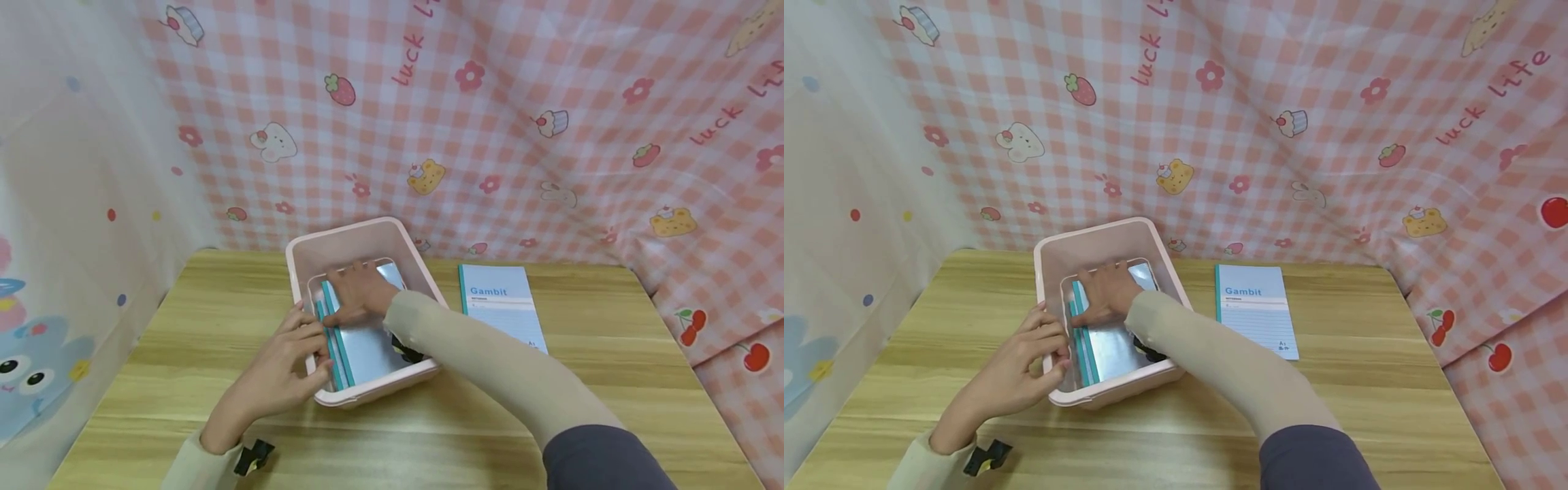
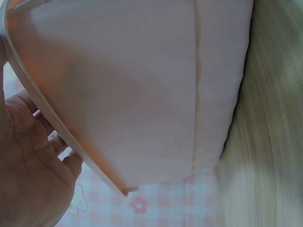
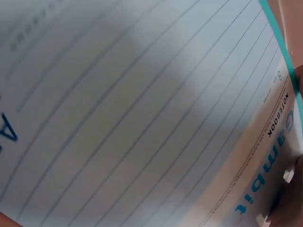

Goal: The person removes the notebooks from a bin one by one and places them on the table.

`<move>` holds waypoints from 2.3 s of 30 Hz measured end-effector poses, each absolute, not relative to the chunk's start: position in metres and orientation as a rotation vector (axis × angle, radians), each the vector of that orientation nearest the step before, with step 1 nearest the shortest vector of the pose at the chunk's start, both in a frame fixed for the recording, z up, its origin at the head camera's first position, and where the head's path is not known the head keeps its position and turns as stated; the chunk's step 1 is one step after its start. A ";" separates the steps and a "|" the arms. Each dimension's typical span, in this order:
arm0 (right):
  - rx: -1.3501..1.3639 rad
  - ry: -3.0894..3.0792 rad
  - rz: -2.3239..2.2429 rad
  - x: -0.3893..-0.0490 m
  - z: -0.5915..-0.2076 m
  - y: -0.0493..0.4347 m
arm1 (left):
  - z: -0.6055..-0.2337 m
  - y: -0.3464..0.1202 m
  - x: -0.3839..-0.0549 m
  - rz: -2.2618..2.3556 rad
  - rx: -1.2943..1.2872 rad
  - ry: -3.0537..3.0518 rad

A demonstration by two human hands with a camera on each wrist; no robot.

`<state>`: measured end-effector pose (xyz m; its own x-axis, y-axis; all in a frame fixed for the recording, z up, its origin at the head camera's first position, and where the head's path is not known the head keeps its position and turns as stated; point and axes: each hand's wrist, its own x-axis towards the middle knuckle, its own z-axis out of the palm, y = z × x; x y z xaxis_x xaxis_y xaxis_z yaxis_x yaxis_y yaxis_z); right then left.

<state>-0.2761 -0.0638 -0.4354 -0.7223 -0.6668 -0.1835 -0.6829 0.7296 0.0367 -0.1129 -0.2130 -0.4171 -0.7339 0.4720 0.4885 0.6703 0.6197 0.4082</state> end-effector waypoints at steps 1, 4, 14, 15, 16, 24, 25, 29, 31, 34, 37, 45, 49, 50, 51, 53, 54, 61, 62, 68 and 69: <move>-1.101 2.780 0.155 -0.277 -0.435 -0.064 | -0.417 -0.213 -0.113 -0.834 -0.922 -2.510; -1.136 2.788 0.136 -0.278 -0.433 -0.064 | -0.418 -0.213 -0.114 -0.839 -0.931 -2.500; -1.215 2.822 0.049 -0.282 -0.421 -0.062 | -0.418 -0.213 -0.113 -0.842 -0.936 -2.496; -1.225 2.825 0.034 -0.282 -0.419 -0.062 | -0.418 -0.212 -0.113 -0.842 -0.935 -2.497; -1.232 2.828 0.019 -0.283 -0.418 -0.061 | -0.418 -0.212 -0.113 -0.842 -0.933 -2.499; -1.301 2.865 -0.064 -0.284 -0.409 -0.058 | -0.418 -0.213 -0.113 -0.822 -0.917 -2.521; -1.318 2.874 -0.066 -0.284 -0.408 -0.058 | -0.418 -0.213 -0.114 -0.823 -0.918 -2.521; -1.370 2.927 -0.089 -0.284 -0.405 -0.058 | -0.419 -0.214 -0.114 -0.830 -0.912 -2.523; -1.381 2.958 -0.098 -0.285 -0.402 -0.057 | -0.419 -0.215 -0.114 -0.836 -0.908 -2.528; -1.395 2.988 -0.107 -0.285 -0.398 -0.057 | -0.419 -0.215 -0.114 -0.837 -0.907 -2.535; -1.423 3.010 -0.099 -0.285 -0.393 -0.057 | -0.419 -0.215 -0.115 -0.836 -0.907 -2.540; -1.455 3.105 -0.144 -0.282 -0.375 -0.054 | -0.418 -0.214 -0.115 -0.840 -0.913 -2.547; -1.473 3.133 -0.197 -0.279 -0.364 -0.052 | -0.418 -0.214 -0.115 -0.839 -0.917 -2.540; -1.483 3.140 -0.211 -0.279 -0.361 -0.051 | -0.418 -0.214 -0.115 -0.835 -0.916 -2.538; -1.493 3.149 -0.219 -0.278 -0.358 -0.051 | -0.418 -0.214 -0.114 -0.834 -0.916 -2.538; -1.516 3.166 -0.246 -0.277 -0.352 -0.050 | -0.418 -0.215 -0.114 -0.832 -0.914 -2.543; -1.525 3.176 -0.257 -0.276 -0.349 -0.049 | -0.418 -0.215 -0.114 -0.829 -0.910 -2.548; -1.619 3.222 -0.352 -0.270 -0.327 -0.042 | -0.418 -0.214 -0.114 -0.841 -0.920 -2.539; -1.631 3.225 -0.367 -0.270 -0.323 -0.042 | -0.418 -0.214 -0.114 -0.842 -0.920 -2.535; -1.675 3.238 -0.435 -0.265 -0.305 -0.035 | -0.418 -0.215 -0.113 -0.836 -0.908 -2.543; -1.677 3.241 -0.445 -0.265 -0.303 -0.034 | -0.418 -0.215 -0.113 -0.835 -0.904 -2.546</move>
<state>-0.2646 -0.0340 -0.3029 -0.4735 -0.6864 0.5520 -0.8099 0.5856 0.0336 -0.1127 -0.2151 -0.4183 -0.7517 0.4704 0.4623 0.6528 0.6306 0.4198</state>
